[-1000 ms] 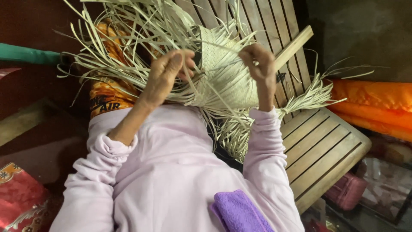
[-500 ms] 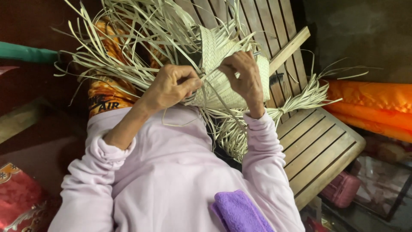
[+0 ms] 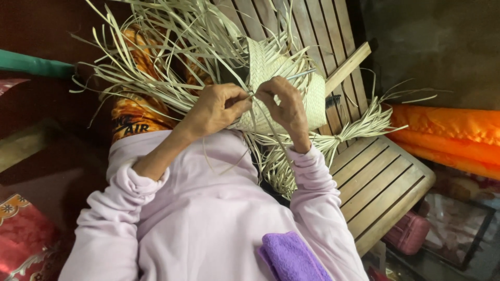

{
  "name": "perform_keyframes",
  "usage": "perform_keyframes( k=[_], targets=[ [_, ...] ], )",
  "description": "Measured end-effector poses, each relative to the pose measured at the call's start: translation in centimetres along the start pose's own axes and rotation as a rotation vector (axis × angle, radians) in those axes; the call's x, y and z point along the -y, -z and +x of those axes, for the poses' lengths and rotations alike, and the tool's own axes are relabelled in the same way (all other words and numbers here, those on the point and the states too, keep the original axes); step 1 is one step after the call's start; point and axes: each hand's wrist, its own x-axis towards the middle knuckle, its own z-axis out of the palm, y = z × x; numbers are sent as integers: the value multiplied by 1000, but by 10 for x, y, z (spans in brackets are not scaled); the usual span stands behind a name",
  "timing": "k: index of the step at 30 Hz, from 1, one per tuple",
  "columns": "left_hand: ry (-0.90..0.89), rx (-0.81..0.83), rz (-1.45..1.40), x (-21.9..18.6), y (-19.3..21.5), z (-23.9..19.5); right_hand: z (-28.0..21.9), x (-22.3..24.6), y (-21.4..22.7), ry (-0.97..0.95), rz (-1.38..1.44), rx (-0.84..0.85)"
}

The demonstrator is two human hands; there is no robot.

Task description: The person weaves a basket by hand, interlacing dried plant strips into a partially completed basket resting on their lap. They repeatedly pull and tuck strips to form a tight pattern.

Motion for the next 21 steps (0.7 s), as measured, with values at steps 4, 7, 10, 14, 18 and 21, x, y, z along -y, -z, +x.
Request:
perform_keyframes(
  k=[4,7,10,14,18,21],
  targets=[
    [-14,-78,-51,1,-4,5,14,39,3,-42,62,3],
    [93,-52,-259,-8,-2,-4,5,30,5,-144,206,34],
    [94,-52,-386,-12,0,-7,-7,29,2,-292,288,-8],
    [113,-48,-427,-12,-6,-6,-7,46,-2,-313,334,-17],
    [130,-37,-433,-10,-10,-6,3,71,-2,-348,393,-66],
    [131,-24,-398,-18,-9,-8,4,77,-2,-369,430,-63]
  ],
)
